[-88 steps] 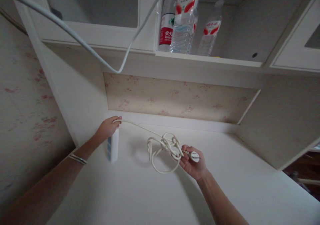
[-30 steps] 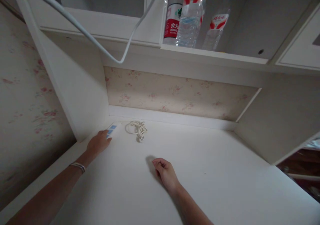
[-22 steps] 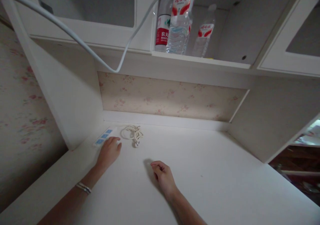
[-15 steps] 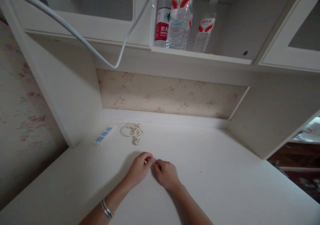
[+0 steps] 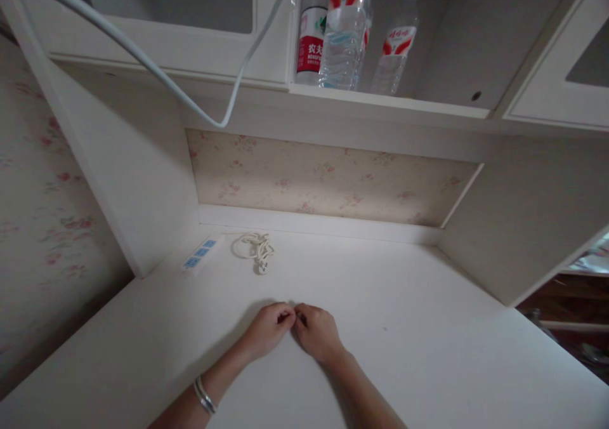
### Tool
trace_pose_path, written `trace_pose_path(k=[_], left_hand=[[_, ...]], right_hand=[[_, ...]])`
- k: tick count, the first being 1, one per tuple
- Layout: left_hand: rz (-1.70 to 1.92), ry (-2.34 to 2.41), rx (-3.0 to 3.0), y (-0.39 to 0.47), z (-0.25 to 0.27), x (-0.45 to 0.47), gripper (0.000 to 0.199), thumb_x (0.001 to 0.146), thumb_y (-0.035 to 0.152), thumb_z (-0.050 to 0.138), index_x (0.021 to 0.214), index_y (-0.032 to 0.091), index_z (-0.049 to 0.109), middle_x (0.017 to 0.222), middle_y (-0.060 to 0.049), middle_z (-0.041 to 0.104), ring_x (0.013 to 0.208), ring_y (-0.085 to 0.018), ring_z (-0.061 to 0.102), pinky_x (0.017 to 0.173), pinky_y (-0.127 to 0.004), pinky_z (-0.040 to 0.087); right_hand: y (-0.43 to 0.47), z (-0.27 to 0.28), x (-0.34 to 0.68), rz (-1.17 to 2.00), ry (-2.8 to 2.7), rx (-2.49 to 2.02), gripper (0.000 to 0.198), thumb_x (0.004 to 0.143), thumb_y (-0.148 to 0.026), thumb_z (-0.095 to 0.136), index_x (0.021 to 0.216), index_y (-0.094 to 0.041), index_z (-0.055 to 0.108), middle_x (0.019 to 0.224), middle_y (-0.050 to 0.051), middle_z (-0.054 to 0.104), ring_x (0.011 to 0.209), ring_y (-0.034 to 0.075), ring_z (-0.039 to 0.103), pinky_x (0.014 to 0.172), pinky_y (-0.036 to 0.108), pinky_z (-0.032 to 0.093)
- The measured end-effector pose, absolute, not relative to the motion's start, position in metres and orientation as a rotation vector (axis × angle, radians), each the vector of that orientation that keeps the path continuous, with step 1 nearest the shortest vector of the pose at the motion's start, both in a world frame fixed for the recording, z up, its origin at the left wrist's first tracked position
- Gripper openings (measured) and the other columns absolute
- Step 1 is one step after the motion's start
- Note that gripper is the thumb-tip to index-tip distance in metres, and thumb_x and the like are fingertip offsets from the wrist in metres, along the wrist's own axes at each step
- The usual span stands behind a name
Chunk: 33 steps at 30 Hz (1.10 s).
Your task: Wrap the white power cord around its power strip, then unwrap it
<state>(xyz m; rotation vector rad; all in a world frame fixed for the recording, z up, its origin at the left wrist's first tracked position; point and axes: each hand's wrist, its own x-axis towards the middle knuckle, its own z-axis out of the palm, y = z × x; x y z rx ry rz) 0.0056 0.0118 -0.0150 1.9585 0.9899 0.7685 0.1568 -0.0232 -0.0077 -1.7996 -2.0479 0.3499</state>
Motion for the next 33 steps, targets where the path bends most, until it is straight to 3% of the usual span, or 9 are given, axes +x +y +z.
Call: trace_pose_path(k=[33], left_hand=[[0.706,0.95,2.021,0.0102,-0.0117,0.004,0.023,0.081,0.019,0.044,0.084,0.019,0.067,0.083,-0.001,0.068,0.079,-0.015,0.059,0.071,-0.023,0.041]], right_hand=[[-0.0209,-0.0162,0.1592,0.283,-2.12,-1.73,0.015,0.083,-0.025,0.045,0.085,-0.024,0.06,0.082,0.0,0.068,0.074,0.016,0.061,0.06,0.024,0.029]])
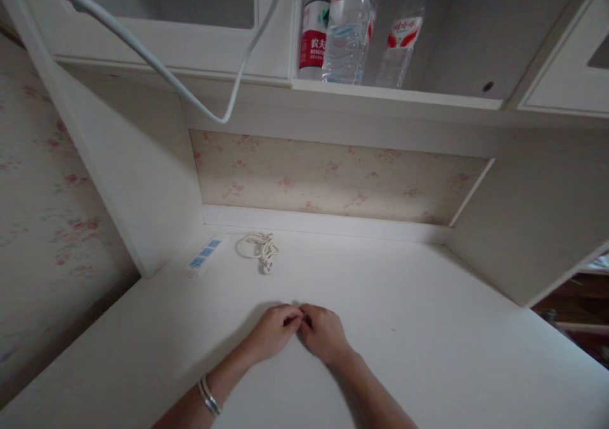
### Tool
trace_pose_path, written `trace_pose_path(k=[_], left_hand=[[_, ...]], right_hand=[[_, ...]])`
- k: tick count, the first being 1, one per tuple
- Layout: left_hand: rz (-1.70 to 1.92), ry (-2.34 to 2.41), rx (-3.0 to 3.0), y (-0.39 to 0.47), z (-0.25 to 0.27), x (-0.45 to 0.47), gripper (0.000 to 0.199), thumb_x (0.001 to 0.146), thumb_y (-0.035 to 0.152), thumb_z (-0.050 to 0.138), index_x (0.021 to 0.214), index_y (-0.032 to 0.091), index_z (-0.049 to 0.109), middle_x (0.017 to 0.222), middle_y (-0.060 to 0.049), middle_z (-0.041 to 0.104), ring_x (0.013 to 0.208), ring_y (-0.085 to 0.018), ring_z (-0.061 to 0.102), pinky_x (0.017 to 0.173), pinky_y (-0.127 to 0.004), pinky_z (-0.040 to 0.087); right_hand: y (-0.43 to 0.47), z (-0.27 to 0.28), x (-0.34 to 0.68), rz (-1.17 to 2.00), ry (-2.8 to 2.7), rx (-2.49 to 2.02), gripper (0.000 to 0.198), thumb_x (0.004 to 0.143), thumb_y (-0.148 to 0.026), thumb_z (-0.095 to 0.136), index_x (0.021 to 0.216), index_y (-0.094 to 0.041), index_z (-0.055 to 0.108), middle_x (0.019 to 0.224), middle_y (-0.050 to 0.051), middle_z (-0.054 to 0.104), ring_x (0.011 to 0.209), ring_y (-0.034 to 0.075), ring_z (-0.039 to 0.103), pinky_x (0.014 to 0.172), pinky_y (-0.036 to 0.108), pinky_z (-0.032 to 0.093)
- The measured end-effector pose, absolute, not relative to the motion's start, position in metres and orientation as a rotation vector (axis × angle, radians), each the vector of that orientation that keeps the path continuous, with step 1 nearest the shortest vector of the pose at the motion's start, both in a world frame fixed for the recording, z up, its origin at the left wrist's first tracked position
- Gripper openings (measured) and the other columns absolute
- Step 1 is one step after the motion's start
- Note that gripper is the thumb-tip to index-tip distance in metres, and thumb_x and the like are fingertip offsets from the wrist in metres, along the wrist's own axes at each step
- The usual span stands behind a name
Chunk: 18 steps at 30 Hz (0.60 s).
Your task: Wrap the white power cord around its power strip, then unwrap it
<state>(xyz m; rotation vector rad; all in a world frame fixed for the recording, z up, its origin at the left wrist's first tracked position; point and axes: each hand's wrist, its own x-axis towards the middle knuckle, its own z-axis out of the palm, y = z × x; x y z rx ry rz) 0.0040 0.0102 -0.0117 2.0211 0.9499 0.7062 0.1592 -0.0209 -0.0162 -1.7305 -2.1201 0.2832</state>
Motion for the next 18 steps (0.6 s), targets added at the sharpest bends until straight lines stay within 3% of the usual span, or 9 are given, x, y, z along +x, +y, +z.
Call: trace_pose_path(k=[18], left_hand=[[0.691,0.961,2.04,0.0099,-0.009,0.0032,0.023,0.08,0.019,0.044,0.085,0.018,0.067,0.084,-0.001,0.068,0.08,-0.014,0.06,0.073,-0.023,0.042]], right_hand=[[-0.0217,-0.0135,0.1589,0.303,-2.126,-1.749,0.016,0.084,-0.024,0.044,0.087,-0.024,0.059,0.084,0.0,0.068,0.076,0.016,0.061,0.062,0.024,0.031]])
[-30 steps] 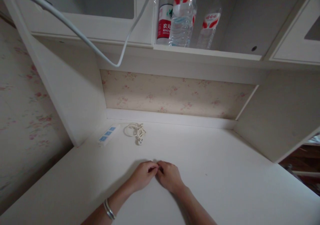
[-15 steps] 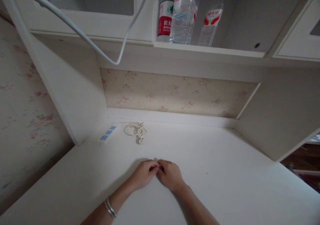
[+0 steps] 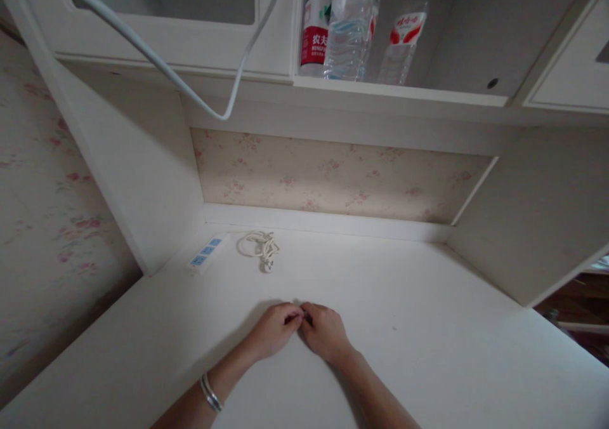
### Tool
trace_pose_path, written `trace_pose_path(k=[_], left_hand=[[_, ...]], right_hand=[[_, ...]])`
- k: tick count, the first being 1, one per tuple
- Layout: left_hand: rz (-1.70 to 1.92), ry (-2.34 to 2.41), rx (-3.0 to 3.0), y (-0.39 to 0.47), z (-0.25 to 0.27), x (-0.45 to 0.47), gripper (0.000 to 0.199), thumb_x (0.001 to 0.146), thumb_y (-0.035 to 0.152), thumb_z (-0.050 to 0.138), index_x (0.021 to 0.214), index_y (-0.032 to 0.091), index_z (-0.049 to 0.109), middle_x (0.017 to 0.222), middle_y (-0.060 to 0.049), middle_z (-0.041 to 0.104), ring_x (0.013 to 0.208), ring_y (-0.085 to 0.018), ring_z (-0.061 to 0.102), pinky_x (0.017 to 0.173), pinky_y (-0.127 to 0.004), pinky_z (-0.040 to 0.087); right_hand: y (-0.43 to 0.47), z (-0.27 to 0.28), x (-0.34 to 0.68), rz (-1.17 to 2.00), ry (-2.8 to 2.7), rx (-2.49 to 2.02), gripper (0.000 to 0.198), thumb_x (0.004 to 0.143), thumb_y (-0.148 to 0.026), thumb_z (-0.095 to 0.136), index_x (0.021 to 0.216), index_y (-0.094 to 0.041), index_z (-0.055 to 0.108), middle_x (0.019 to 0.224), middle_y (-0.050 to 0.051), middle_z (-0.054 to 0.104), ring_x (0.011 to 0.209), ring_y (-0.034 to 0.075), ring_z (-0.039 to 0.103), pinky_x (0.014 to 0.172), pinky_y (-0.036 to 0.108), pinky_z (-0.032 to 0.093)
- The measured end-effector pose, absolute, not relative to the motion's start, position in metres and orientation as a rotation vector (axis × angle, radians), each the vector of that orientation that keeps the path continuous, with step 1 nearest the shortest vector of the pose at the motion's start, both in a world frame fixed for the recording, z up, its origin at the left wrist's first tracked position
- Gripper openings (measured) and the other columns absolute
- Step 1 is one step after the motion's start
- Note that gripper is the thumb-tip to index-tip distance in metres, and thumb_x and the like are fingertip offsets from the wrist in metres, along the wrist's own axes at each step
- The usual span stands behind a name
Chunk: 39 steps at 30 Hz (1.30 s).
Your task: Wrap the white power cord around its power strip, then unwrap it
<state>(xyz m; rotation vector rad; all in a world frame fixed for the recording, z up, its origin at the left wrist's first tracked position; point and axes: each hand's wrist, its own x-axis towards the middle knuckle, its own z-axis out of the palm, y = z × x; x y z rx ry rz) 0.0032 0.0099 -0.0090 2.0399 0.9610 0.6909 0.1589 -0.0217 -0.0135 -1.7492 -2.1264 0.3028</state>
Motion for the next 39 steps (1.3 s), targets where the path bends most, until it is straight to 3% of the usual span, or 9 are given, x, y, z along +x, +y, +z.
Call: trace_pose_path(k=[39], left_hand=[[0.674,0.984,2.09,0.0079,-0.0114,0.0034,0.024,0.081,0.019,0.043,0.085,0.019,0.066,0.085,-0.002,0.068,0.08,-0.015,0.059,0.073,-0.023,0.041]], right_hand=[[-0.0235,-0.0085,0.1567,0.34,-2.14,-1.777,0.016,0.083,-0.024,0.045,0.089,-0.023,0.06,0.088,0.001,0.069,0.08,0.016,0.061,0.066,0.023,0.034]])
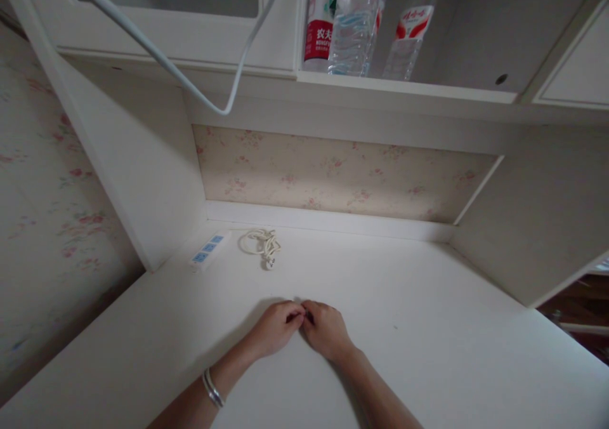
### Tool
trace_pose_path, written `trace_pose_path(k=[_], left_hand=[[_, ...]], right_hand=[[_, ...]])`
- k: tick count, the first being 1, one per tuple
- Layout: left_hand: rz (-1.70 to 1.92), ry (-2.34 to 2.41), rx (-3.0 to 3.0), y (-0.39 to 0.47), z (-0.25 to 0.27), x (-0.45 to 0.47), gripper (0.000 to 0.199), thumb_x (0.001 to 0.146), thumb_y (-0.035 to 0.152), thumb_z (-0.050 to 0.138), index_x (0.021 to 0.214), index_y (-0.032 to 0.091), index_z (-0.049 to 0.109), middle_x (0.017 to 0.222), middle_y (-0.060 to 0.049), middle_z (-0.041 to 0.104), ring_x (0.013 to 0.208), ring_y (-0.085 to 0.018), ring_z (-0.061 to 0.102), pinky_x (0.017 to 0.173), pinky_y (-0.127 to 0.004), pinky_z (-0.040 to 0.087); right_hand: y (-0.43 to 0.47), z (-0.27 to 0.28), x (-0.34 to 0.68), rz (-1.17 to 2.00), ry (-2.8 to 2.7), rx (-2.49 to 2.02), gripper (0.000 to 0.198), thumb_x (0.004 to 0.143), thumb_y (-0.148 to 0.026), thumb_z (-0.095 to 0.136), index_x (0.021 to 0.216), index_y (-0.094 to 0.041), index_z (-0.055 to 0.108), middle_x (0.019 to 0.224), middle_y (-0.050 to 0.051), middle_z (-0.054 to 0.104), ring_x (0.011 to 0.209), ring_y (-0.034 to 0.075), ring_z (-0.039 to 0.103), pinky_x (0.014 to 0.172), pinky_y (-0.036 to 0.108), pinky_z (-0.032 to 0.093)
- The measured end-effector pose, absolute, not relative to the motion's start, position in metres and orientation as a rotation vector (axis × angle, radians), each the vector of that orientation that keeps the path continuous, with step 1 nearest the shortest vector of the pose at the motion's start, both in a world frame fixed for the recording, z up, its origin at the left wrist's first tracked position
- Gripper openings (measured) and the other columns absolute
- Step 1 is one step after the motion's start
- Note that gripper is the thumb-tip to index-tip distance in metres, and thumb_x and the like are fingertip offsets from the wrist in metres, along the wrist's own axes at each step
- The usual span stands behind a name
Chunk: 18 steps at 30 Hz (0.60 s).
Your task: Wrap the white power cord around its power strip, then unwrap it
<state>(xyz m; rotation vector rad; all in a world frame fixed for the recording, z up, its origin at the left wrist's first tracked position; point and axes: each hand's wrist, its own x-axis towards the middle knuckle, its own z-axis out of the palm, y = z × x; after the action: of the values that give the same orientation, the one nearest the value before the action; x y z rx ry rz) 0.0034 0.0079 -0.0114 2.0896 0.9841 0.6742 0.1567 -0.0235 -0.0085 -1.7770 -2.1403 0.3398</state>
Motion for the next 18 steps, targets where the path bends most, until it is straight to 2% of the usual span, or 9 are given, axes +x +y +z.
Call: trace_pose_path(k=[18], left_hand=[[0.673,0.995,2.09,0.0055,-0.0054,0.0031,0.023,0.081,0.018,0.044,0.085,0.018,0.066,0.088,-0.003,0.069,0.081,-0.015,0.06,0.073,-0.023,0.042]], right_hand=[[-0.0239,-0.009,0.1571,0.323,-2.148,-1.761,0.016,0.084,-0.024,0.044,0.089,-0.024,0.06,0.087,0.001,0.068,0.081,0.015,0.062,0.066,0.022,0.035]])
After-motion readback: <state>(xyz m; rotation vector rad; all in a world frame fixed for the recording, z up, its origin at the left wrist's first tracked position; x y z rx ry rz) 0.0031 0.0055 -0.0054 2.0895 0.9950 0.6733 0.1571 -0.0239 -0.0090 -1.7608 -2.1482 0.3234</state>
